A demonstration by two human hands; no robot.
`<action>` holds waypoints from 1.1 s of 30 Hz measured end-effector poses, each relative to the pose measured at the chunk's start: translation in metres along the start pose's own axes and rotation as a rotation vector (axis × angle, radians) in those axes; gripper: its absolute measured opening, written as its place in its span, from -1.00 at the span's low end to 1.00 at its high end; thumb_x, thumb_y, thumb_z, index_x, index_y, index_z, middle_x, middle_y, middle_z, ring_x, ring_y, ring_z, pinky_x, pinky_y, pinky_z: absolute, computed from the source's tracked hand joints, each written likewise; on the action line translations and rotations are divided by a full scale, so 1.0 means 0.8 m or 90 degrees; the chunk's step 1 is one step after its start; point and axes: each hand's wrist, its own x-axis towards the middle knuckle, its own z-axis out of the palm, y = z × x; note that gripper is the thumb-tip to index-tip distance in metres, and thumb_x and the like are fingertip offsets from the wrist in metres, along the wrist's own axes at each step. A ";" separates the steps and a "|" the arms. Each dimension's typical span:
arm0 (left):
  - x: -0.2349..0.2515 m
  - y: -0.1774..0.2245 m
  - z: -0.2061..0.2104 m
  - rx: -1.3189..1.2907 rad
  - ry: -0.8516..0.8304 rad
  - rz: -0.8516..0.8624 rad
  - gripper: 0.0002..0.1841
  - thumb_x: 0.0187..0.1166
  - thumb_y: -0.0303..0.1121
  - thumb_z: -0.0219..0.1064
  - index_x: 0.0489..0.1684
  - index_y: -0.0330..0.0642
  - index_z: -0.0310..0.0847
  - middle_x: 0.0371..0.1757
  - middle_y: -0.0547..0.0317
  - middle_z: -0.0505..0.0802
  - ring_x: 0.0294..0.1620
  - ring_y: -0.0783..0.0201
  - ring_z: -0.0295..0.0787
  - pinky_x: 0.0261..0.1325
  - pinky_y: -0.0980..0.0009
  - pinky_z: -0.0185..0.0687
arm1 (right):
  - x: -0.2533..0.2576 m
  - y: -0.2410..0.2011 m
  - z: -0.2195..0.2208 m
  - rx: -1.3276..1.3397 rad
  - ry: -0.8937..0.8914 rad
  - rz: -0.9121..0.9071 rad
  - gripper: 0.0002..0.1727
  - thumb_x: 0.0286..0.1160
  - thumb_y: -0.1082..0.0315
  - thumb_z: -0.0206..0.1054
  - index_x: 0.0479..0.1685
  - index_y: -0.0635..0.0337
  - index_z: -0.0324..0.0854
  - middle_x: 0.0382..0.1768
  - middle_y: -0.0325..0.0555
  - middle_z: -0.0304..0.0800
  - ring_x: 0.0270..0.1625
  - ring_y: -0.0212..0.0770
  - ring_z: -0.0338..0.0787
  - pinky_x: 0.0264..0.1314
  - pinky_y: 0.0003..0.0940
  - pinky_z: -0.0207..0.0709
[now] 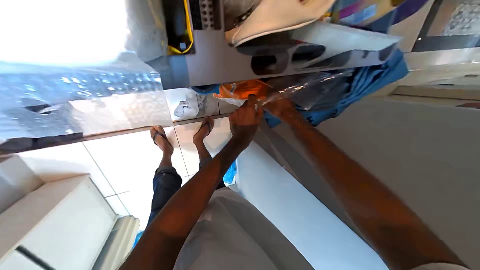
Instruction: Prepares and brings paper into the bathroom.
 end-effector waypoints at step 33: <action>-0.387 -0.003 -0.413 -0.349 -0.288 0.479 -0.16 0.48 0.02 0.49 0.77 0.00 0.19 0.51 0.27 0.61 0.44 0.39 0.60 0.42 0.35 0.64 | -0.514 -0.239 0.164 0.345 1.054 -0.293 -0.67 0.00 0.22 0.70 -0.30 -0.01 0.66 0.67 0.10 0.24 0.81 0.08 0.13 0.81 0.13 0.17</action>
